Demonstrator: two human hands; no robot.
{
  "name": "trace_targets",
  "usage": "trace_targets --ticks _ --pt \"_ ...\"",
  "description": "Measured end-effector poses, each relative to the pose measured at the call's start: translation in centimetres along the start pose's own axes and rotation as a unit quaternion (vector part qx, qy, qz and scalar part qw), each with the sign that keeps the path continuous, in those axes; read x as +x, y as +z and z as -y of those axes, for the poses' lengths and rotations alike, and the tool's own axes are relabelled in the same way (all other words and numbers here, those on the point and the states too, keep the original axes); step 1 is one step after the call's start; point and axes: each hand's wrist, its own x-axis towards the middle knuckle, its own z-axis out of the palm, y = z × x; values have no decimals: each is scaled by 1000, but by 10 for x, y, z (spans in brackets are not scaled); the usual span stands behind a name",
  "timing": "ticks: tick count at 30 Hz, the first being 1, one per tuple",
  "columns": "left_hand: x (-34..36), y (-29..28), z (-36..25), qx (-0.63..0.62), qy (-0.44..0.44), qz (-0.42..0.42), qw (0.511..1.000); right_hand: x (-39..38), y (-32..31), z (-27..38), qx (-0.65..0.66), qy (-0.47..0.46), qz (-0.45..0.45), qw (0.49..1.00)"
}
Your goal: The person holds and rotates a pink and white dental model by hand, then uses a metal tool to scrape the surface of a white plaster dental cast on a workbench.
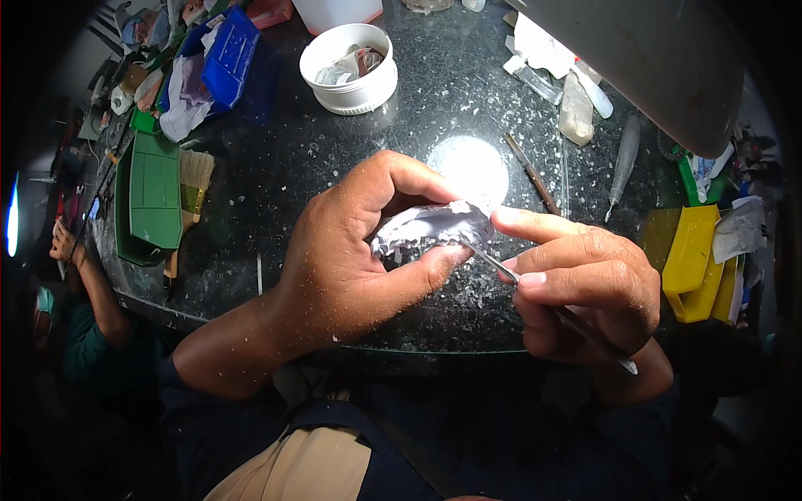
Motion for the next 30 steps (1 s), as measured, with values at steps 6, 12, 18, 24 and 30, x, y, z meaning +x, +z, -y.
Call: trace_targets --ticks 6,12,18,24,30 --pt "0 -1 0 -20 -17 4 1000 0 3 -2 -28 -6 3 1000" --pt "0 -3 1 -6 -22 11 1000 1 3 -2 -49 -7 13 999" --pt "-1 -4 1 17 -19 13 1000 2 4 -2 -56 -6 11 998" --pt "-2 4 9 -24 -6 -51 998 1 3 -2 -61 -5 15 998" --pt "-1 -4 4 16 -10 13 1000 1 4 0 -61 4 15 998"
